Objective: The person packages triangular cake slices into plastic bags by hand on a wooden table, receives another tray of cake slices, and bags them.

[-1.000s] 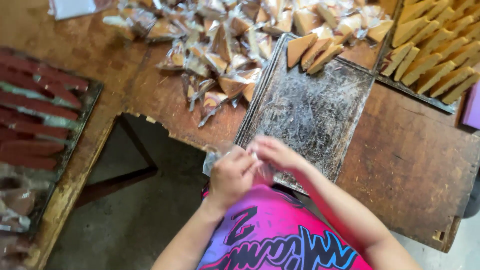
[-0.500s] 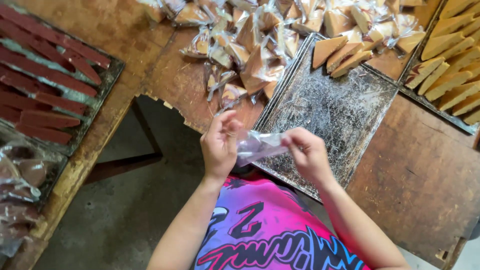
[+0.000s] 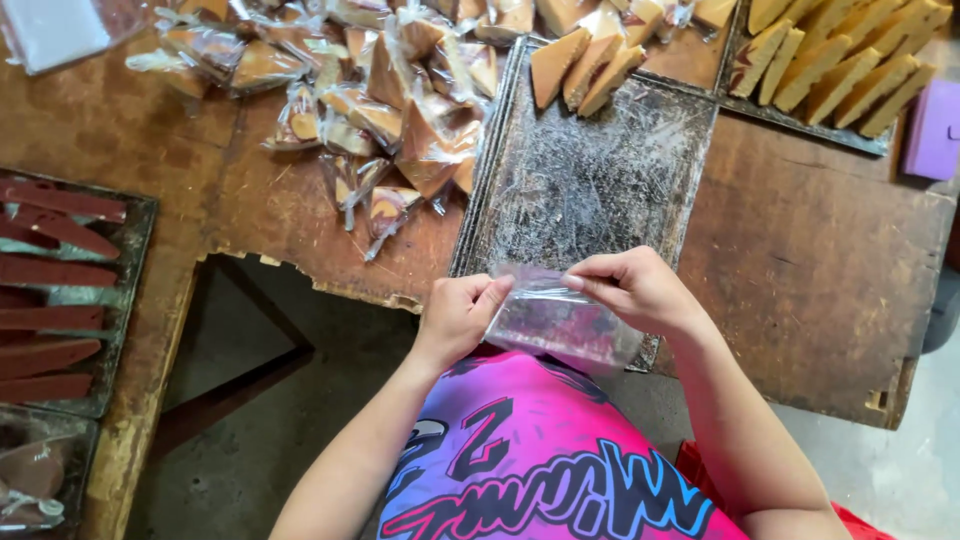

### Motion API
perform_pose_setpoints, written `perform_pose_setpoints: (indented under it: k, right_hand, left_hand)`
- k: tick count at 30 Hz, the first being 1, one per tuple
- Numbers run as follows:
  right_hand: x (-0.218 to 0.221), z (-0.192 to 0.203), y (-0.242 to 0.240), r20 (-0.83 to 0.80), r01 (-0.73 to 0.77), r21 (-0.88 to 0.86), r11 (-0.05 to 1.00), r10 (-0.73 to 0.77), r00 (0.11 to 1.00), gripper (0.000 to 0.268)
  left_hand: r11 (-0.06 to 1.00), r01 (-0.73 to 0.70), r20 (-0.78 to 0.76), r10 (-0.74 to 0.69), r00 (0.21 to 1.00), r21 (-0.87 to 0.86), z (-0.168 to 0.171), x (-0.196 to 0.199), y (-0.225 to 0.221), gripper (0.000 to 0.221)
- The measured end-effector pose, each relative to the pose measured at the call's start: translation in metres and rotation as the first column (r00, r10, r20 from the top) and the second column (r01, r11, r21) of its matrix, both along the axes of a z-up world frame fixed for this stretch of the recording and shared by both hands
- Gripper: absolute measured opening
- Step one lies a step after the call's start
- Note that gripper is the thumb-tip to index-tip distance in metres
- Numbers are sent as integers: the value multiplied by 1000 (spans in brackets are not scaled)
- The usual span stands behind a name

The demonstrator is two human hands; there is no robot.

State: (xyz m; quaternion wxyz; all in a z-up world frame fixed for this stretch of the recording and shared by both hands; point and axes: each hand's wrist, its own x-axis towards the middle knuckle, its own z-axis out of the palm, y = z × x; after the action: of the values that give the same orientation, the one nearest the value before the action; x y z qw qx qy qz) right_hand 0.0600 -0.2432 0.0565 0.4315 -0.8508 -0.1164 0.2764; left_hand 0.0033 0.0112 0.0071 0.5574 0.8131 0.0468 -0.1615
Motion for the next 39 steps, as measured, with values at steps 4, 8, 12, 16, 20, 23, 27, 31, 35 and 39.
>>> perform_pose_setpoints:
  k: [4,8,12,16,20,23,27,31,35,39]
  right_hand:
    - [-1,-16,-9,1,53,-18,998,-53,999,23]
    - [2,-26,-4,93,38,-95,995,-29,995,21]
    - [0,-19,5,634,149,-144,978,-25,773,34]
    - [-28,-29,21,187,154,135,979,-178,966,35]
    - [-42,-67,32,-627,537,592,601,-76,775,25]
    - [-37,-80,25,-748,700,623,348,4,663,20]
    - [-35,-90,42,-477,383,593,708,-74,876,31]
    - [-5,-111,39,220,63,-69,996,-47,974,63]
    - [-1,-115,22,-71,-225,93,970,231,970,42]
    - [2,-86,20,28,-226,372,900,233,972,63]
  left_hand:
    - [999,46,95,-44,995,-26,9,-4,-6,18]
    - [994,106,23,-105,994,-9,7,-6,-10,19]
    - [964,102,-5,-107,994,-245,-6,-6,-10,17]
    - [993,-56,-9,56,998,-103,-1,-6,-12,16]
    - [991,-99,398,55,916,91,18,-4,-20,21]
    - [969,-202,502,105,859,144,25,10,-13,16]
    - [966,-206,447,115,887,160,20,12,-25,6]
    - [967,60,434,-167,885,249,3,-11,-44,20]
    - [903,-37,310,-109,945,429,0,-16,-14,35]
    - [909,-239,386,96,917,342,14,-27,-16,33]
